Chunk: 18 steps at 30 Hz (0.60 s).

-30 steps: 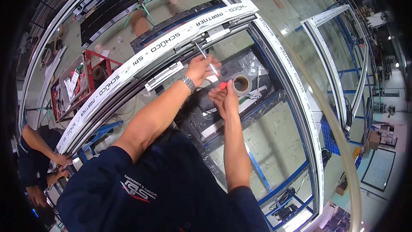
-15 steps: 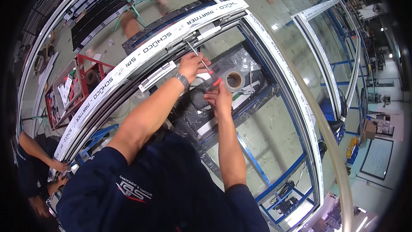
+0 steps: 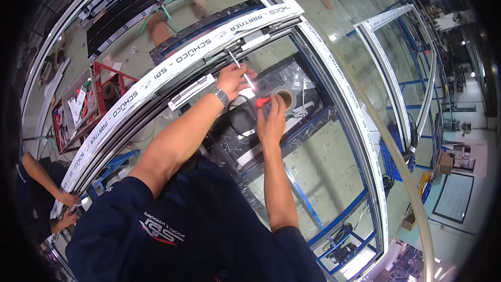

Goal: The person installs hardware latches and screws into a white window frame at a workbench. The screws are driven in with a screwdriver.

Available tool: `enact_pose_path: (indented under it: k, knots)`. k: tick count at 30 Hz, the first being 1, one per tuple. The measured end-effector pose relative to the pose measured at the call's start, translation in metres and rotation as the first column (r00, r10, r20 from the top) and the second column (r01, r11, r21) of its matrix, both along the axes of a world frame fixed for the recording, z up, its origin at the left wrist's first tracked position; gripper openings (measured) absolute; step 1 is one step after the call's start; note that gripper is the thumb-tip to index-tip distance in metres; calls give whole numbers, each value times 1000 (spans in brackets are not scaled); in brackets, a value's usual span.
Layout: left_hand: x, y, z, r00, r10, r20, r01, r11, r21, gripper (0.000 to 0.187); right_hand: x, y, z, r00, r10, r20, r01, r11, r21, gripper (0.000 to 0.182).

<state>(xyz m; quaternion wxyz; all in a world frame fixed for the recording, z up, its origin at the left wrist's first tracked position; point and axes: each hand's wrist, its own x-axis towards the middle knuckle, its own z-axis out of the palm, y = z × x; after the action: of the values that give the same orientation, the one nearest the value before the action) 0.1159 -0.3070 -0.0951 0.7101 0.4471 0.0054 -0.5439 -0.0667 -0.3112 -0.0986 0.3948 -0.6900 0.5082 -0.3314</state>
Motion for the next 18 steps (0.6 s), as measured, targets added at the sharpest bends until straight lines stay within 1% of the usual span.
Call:
enact_pose_path:
  k: [1, 2, 3, 5, 6, 7, 8, 9, 10, 11, 12, 13, 14, 15, 16, 18]
  knots:
    - [-1, 0, -1, 1000, 0, -5, 0, 1000, -12, 17, -3, -2, -4, 995, 7, 96, -29, 974, 224, 39]
    - [1, -2, -2, 1000, 4, -5, -5, 999, -31, 17, -2, -6, -7, 981, -3, 194, -81, 901, 426, 43]
    - [2, -2, -3, 1000, -14, 2, 14, 1000, -21, 18, 2, -8, -7, 957, -34, 288, -153, 786, 599, 46]
    - [2, 1, -7, 999, -35, 36, 35, 999, 6, 19, 1, -2, -9, 873, -257, 415, -209, 572, 793, 49]
    - [5, -2, -9, 998, -35, 57, 35, 999, 11, 19, 5, -3, -8, 817, -364, 447, -265, 452, 852, 51]
    - [5, -4, -11, 996, -37, 80, 34, 999, 36, 18, 5, 0, 11, 891, -243, 385, -212, 526, 823, 47]
    - [4, -6, -14, 997, -21, 75, 19, 999, 30, 16, 2, 4, 10, 946, -117, 303, -91, 799, 594, 45]
    - [3, -4, -9, 998, -15, 66, 13, 999, 32, 16, 1, 12, 19, 999, 11, 41, -14, 997, 73, 43]
    - [3, -3, -3, 998, -5, 59, 3, 999, 32, 16, 4, 16, 27, 971, -22, -239, -98, 874, -476, 41]
    - [2, -1, 2, 999, 24, 34, -24, 1000, 16, 16, 7, 13, 25, 995, 49, -91, -67, 976, -208, 41]
    - [0, 2, 0, 999, 23, 25, -23, 1000, 6, 16, 6, 10, 21, 996, 62, 63, -68, 994, 87, 41]
    - [1, 1, -3, 1000, 20, 17, -20, 1000, -10, 16, 4, 1, 15, 977, 26, 212, -104, 924, 368, 41]
    - [6, -1, -4, 1000, 20, 14, -20, 999, -30, 16, 4, -9, 7, 938, -51, 342, -178, 776, 605, 42]
    - [8, -1, -6, 1000, 15, 15, -14, 998, -55, 17, 8, -10, 0, 641, -409, 649, -444, 493, 749, 47]
    - [6, 0, -8, 1000, -7, 24, 7, 1000, -28, 18, 4, -7, -4, 748, -356, 560, -320, 546, 774, 45]
    - [12, -2, -6, 998, -26, 58, 25, 1000, 13, 19, 7, -3, 1, 908, -241, 342, -101, 667, 738, 42]
